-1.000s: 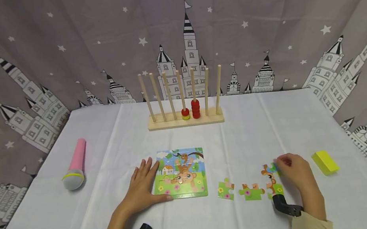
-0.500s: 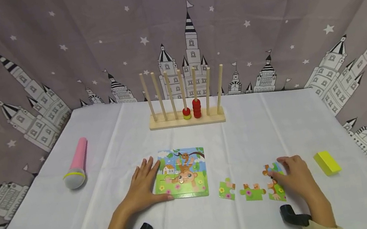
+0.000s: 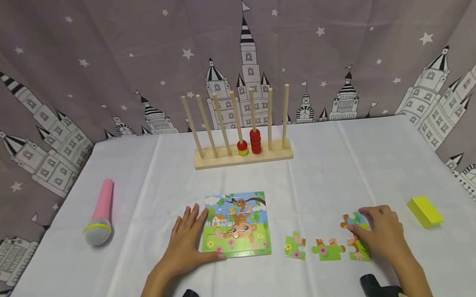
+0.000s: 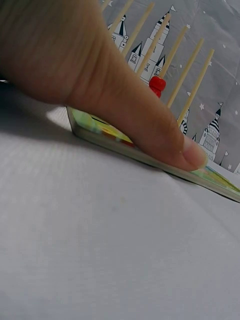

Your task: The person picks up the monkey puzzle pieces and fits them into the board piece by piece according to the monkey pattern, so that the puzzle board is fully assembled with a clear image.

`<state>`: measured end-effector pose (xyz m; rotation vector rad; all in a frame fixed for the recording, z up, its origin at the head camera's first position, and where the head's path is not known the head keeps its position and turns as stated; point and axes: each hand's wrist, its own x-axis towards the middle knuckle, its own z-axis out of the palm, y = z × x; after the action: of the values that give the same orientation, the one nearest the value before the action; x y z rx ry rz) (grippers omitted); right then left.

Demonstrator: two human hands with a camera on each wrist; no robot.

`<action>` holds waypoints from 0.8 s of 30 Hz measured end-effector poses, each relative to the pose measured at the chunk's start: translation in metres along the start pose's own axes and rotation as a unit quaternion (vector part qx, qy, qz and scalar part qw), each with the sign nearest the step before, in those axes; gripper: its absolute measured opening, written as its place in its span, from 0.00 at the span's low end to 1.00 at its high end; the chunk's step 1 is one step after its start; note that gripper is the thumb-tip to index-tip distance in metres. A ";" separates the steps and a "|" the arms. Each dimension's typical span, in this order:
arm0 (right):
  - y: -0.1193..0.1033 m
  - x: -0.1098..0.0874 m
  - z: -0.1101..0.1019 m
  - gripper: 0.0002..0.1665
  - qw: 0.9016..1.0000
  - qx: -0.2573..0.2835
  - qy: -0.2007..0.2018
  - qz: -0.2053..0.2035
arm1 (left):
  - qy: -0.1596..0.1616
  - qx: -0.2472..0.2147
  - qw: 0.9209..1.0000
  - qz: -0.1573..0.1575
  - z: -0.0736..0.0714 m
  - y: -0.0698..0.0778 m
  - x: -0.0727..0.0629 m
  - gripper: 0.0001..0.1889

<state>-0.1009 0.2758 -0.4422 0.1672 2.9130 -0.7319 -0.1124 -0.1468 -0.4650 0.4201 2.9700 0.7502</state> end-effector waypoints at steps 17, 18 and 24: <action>0.000 -0.004 0.007 0.37 0.995 0.089 0.052 -0.011 | -0.013 0.000 1.000 -0.007 -0.002 0.002 -0.001 0.60; 0.000 -0.005 0.008 0.35 0.994 0.085 0.063 -0.017 | -0.014 0.000 1.000 -0.008 -0.002 0.002 -0.001 0.61; -0.003 -0.005 0.009 0.23 0.993 0.083 0.080 -0.036 | -0.019 0.002 1.000 -0.011 -0.002 0.001 0.000 0.61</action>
<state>-0.0950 0.2690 -0.4477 0.1438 3.0204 -1.0193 -0.1120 -0.1467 -0.4628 0.3960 2.9359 0.7262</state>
